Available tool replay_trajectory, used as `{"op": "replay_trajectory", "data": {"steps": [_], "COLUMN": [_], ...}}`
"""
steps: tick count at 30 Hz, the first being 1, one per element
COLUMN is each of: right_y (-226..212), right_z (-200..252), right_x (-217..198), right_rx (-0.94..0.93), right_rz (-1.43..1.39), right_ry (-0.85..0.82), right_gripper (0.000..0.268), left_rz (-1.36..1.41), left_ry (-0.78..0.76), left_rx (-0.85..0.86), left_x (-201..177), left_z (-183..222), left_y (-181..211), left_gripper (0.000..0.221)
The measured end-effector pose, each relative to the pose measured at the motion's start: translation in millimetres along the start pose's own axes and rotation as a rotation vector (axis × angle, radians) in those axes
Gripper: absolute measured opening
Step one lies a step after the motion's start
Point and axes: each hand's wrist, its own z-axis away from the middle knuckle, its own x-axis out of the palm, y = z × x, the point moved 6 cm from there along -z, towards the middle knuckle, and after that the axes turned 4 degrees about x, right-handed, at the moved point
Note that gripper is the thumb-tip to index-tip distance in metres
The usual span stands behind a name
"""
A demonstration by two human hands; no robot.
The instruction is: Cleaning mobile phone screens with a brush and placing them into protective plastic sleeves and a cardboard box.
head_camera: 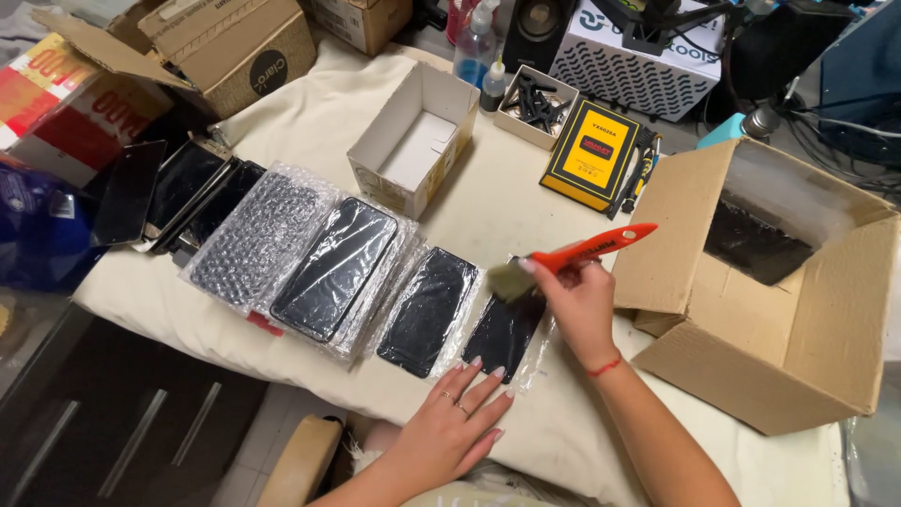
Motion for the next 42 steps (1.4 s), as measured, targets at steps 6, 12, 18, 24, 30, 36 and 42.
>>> {"op": "replay_trajectory", "data": {"steps": [6,12,18,24,30,36,42], "right_y": [29.0,26.1,40.7,-2.6,9.0,39.9,48.6], "right_z": [52.9,19.9,-60.8,-24.3,48.4,20.8,-38.6], "right_x": [0.9,-8.9,-26.4,-28.9,-12.7,-30.7,-35.1], "right_rx": [0.44,0.377,0.028,-0.552,0.352,0.349,-0.103], "right_rz": [-0.031,0.296,0.402,0.438,0.025,0.209,0.533], "right_ry": [-0.432,-0.416,-0.096,0.021,-0.484,-0.335,-0.096], "right_gripper": [0.028,0.039,0.048,0.022,0.025,0.034,0.045], "left_rz": [0.108,0.004,-0.024,-0.061,-0.043,-0.1,-0.07], "left_ry": [0.093,0.015,0.023,0.016,0.011,-0.001,-0.01], "left_rx": [-0.078,-0.056,-0.055,-0.057,-0.07,-0.067,-0.077], "left_x": [-4.7,0.5,0.2,1.5,-1.6,5.8,4.3], "left_z": [0.8,-3.1,-3.6,-2.3,-3.3,-0.1,-1.0], "left_y": [-3.4,-1.8,-1.9,-0.9,-0.6,-2.4,-1.2], "left_gripper": [0.042,0.046,0.052,0.052,0.048,0.053,0.052]}}
